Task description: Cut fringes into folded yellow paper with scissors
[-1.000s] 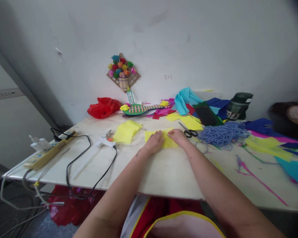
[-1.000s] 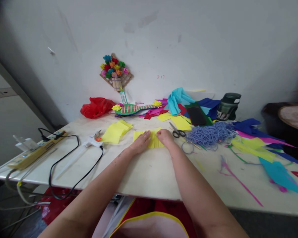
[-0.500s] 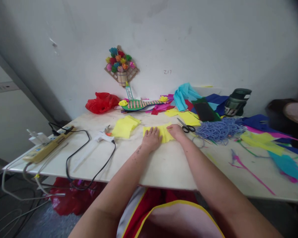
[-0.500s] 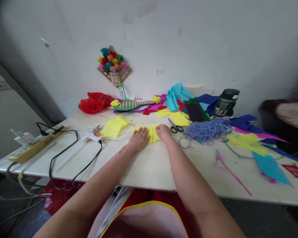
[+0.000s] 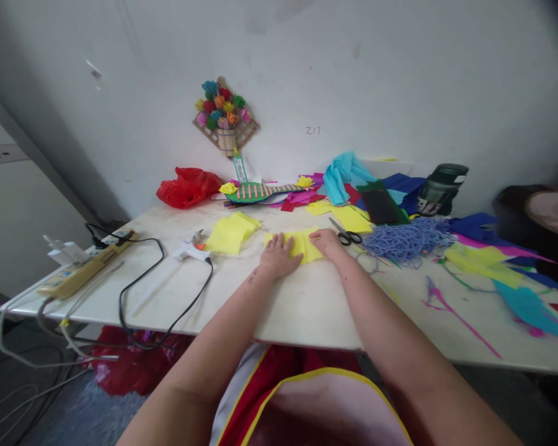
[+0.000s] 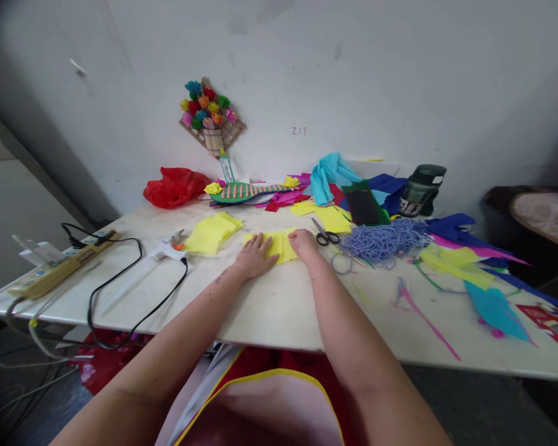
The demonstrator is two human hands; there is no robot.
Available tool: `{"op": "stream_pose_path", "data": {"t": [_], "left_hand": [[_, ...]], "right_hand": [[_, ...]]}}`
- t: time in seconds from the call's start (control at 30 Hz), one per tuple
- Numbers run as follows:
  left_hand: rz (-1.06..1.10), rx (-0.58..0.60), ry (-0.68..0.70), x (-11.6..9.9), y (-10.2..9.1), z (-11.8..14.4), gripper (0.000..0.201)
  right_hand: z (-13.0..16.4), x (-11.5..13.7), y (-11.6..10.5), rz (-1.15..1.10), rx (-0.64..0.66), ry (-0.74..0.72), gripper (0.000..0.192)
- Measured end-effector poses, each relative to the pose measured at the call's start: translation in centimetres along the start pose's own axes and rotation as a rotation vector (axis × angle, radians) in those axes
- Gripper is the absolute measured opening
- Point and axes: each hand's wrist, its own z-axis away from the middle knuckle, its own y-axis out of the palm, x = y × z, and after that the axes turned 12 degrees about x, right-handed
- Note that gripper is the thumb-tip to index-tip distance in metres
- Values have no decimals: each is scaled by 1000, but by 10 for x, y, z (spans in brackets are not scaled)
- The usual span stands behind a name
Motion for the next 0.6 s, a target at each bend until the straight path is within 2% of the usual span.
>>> {"op": "stream_pose_path", "data": {"t": [0.13,0.5,0.6], "left_hand": [[16,-16,-15,0,-2,2,85],[-5,-5,-41,-2,0,1,84],[-10,7,-45,-2,0,0,83]], "right_hand": [[-1,-2,-1,10,-6,-17,26],[3,-4,-6,145,-15,-59,23],[10,1,-11,250,-122,-71,25]]}}
